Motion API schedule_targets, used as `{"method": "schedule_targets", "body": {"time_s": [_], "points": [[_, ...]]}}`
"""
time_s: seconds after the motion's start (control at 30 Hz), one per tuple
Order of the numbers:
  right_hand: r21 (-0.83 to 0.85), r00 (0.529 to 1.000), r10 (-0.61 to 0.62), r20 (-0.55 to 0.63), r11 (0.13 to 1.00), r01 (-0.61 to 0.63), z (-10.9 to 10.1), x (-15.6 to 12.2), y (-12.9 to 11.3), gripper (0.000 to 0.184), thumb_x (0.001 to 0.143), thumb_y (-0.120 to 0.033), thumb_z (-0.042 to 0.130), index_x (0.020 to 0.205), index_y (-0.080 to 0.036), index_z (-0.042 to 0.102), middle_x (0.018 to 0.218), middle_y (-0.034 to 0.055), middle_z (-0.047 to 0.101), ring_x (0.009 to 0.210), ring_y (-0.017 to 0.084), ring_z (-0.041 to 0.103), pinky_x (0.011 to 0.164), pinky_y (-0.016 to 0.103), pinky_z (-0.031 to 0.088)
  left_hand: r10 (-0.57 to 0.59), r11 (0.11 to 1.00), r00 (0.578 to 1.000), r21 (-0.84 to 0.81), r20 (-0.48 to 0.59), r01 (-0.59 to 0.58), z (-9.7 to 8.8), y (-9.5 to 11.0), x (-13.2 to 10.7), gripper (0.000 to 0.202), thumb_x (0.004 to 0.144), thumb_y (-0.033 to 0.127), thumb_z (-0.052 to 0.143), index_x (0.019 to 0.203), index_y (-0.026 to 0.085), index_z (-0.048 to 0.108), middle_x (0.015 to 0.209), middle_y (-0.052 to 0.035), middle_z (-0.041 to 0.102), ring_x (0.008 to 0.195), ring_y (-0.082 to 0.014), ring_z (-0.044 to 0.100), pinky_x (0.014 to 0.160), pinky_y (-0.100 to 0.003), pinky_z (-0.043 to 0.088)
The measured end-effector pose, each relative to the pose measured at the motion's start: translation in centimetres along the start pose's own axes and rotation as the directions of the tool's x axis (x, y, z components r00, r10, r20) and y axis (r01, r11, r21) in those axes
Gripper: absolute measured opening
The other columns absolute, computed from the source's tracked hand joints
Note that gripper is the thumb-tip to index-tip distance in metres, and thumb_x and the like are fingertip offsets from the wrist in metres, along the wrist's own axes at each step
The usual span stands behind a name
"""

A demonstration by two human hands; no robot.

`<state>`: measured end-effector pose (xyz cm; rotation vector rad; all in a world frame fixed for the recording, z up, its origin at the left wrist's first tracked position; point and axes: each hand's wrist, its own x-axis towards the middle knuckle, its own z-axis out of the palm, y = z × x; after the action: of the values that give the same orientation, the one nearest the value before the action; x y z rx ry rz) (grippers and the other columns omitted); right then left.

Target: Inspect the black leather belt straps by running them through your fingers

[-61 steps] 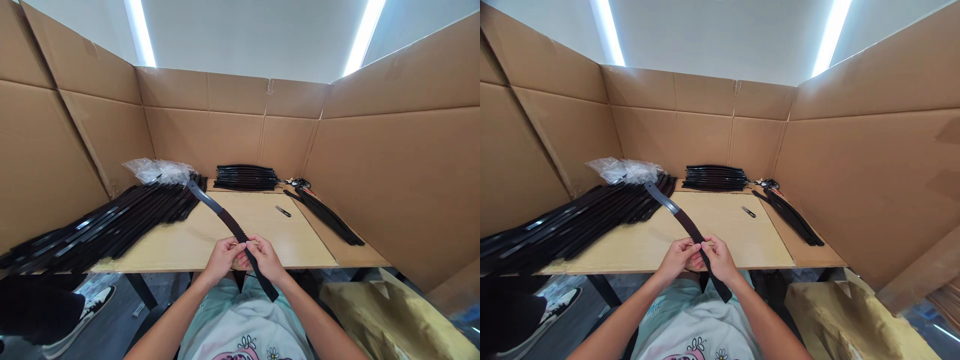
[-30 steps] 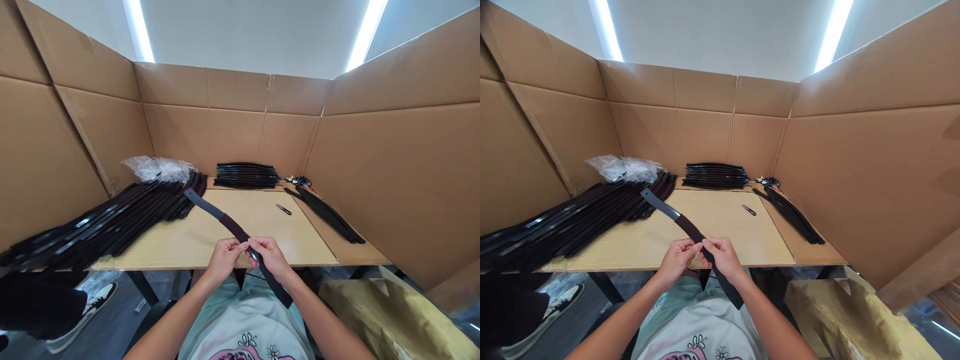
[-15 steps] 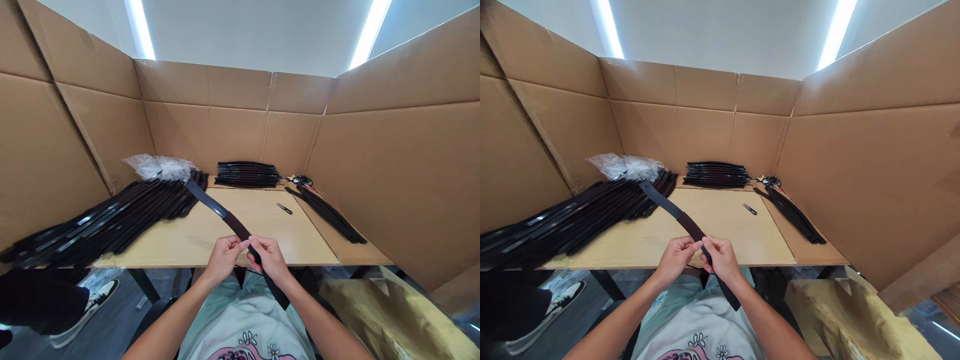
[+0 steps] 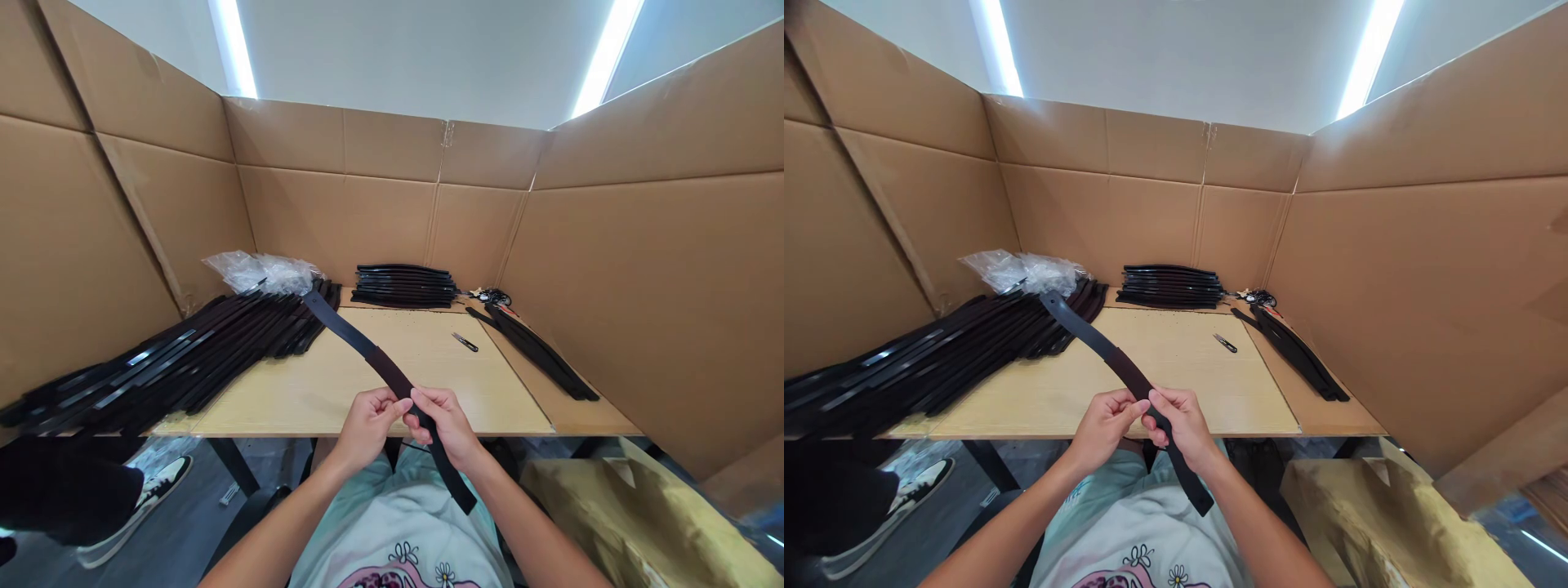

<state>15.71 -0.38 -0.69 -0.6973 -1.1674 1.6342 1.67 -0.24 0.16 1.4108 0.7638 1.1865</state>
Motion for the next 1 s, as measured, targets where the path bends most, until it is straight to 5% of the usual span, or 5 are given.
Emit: {"method": "schedule_targets", "body": {"time_s": [0.23, 0.4, 0.63, 0.87, 1.0], "points": [[0.005, 0.999, 0.017, -0.036, 1.0, -0.016, 0.8, -0.4, -0.3, 0.035, 0.074, -0.046, 0.068, 0.071, -0.014, 0.054, 0.05, -0.0054, 0.045, 0.035, 0.002, 0.032, 0.035, 0.015, 0.017, 0.034, 0.999, 0.996, 0.02, -0.085, -0.032, 0.3, -0.1, -0.4, 0.029, 0.074, 0.04, 0.065, 0.064, 0.013, 0.065, 0.048, 0.0021, 0.055, 0.046, -0.0105, 0.048, 0.045, -0.021, 0.037], [0.028, 0.999, -0.02, -0.046, 0.999, 0.022, 0.9, -0.1, 0.1, 0.036, 0.077, -0.048, 0.064, 0.072, -0.013, 0.056, 0.053, -0.0026, 0.052, 0.037, 0.004, 0.04, 0.035, 0.016, 0.024, -0.029, 1.0, 0.996, -0.01, -0.088, 0.028, -0.3, -0.6, 0.1, 0.034, 0.072, 0.045, 0.066, 0.059, 0.014, 0.058, 0.041, 0.0071, 0.039, 0.037, -0.0059, 0.03, 0.038, -0.02, 0.021], [0.077, 0.999, 0.047, -0.006, 0.996, -0.047, 0.0, 1.0, 1.3, 0.037, 0.078, -0.048, 0.062, 0.078, -0.011, 0.063, 0.066, 0.0071, 0.067, 0.045, 0.011, 0.056, 0.041, 0.02, 0.04, -0.069, 0.997, 0.996, 0.025, -0.051, 0.07, -2.3, -2.4, 1.4, 0.039, 0.07, 0.048, 0.067, 0.054, 0.015, 0.054, 0.043, 0.0057, 0.042, 0.038, -0.0064, 0.032, 0.04, -0.021, 0.019], [0.087, 1.0, 0.01, -0.02, 0.996, -0.008, -0.7, 1.9, 1.9, 0.029, 0.077, -0.041, 0.063, 0.08, -0.012, 0.066, 0.063, 0.0031, 0.063, 0.043, 0.007, 0.048, 0.04, 0.018, 0.033, -0.025, 0.994, 0.994, 0.101, -0.11, 0.036, -2.5, -2.7, 2.1, 0.042, 0.066, 0.049, 0.069, 0.049, 0.016, 0.049, 0.04, 0.0073, 0.039, 0.038, -0.0058, 0.027, 0.04, -0.021, 0.018], [0.103, 0.999, 0.012, -0.038, 0.995, -0.008, -1.1, 2.2, 2.1, 0.032, 0.071, -0.03, 0.07, 0.099, -0.014, 0.069, 0.071, 0.0027, 0.066, 0.052, 0.008, 0.053, 0.047, 0.019, 0.037, -0.061, 0.997, 0.989, 0.035, -0.135, 0.067, -2.4, -2.8, 2.1, 0.039, 0.066, 0.05, 0.068, 0.054, 0.016, 0.052, 0.043, 0.0065, 0.045, 0.036, -0.005, 0.026, 0.038, -0.021, 0.017]]}}
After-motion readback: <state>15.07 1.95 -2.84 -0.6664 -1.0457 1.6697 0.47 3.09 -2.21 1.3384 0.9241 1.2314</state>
